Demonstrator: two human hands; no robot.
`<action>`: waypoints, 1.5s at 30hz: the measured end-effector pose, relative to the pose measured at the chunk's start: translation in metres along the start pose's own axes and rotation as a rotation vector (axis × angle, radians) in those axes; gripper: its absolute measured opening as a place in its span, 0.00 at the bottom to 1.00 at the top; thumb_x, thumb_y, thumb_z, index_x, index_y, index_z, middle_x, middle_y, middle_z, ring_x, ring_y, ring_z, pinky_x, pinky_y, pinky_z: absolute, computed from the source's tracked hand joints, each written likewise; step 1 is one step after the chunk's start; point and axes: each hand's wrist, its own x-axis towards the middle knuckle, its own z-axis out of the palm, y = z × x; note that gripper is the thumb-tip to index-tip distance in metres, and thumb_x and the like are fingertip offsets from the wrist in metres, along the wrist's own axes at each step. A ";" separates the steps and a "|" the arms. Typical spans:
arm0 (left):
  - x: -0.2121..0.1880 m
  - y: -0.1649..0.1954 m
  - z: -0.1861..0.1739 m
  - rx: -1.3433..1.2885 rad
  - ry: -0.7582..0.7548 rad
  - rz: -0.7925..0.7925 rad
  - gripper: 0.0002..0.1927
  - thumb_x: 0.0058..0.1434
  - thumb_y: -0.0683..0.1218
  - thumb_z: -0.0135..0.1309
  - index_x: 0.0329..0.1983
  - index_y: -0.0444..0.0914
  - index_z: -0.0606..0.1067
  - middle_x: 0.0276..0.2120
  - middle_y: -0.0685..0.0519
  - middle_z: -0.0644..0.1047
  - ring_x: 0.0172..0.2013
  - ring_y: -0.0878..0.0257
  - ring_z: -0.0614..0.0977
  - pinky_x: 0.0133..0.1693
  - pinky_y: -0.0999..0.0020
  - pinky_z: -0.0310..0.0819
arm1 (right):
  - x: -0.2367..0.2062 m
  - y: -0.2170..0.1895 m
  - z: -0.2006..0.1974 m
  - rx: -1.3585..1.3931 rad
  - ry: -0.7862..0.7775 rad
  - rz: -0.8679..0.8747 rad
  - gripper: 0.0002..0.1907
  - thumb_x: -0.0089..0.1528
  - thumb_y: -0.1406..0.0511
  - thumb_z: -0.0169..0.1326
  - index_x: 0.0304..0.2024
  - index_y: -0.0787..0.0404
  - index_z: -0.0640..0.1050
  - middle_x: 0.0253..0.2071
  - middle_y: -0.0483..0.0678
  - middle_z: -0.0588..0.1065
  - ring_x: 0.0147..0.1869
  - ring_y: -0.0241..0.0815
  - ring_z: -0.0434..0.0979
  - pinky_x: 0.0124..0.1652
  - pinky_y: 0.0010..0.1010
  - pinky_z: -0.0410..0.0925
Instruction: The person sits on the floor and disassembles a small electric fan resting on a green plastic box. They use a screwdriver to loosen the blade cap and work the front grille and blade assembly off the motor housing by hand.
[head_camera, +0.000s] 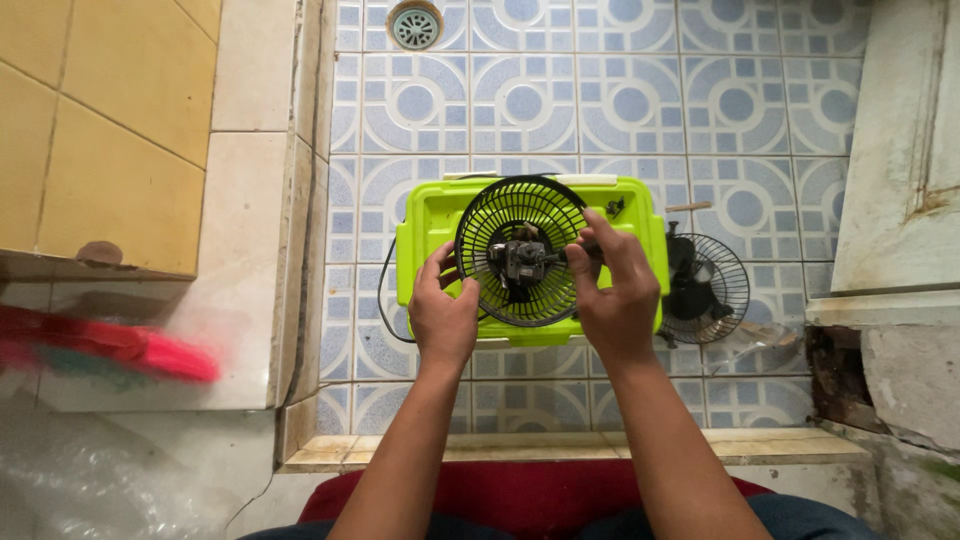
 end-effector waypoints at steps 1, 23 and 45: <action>0.000 0.000 0.000 0.003 -0.001 -0.006 0.25 0.55 0.39 0.56 0.58 0.39 0.75 0.48 0.50 0.81 0.46 0.61 0.86 0.47 0.64 0.79 | 0.000 0.000 0.000 0.065 -0.011 0.016 0.23 0.66 0.73 0.59 0.63 0.58 0.73 0.46 0.50 0.78 0.46 0.41 0.81 0.43 0.31 0.74; 0.000 0.000 0.000 0.000 -0.010 -0.019 0.25 0.55 0.39 0.56 0.59 0.39 0.74 0.49 0.50 0.81 0.46 0.60 0.85 0.48 0.65 0.79 | -0.004 0.007 0.003 0.234 -0.070 0.158 0.23 0.66 0.74 0.59 0.63 0.60 0.74 0.51 0.49 0.80 0.52 0.38 0.84 0.48 0.29 0.78; -0.001 0.001 0.000 0.004 -0.006 -0.002 0.25 0.55 0.39 0.56 0.59 0.39 0.74 0.49 0.49 0.81 0.46 0.59 0.85 0.48 0.63 0.79 | -0.005 0.015 0.004 0.205 -0.042 0.310 0.23 0.66 0.70 0.62 0.64 0.59 0.75 0.45 0.50 0.81 0.46 0.36 0.83 0.44 0.27 0.77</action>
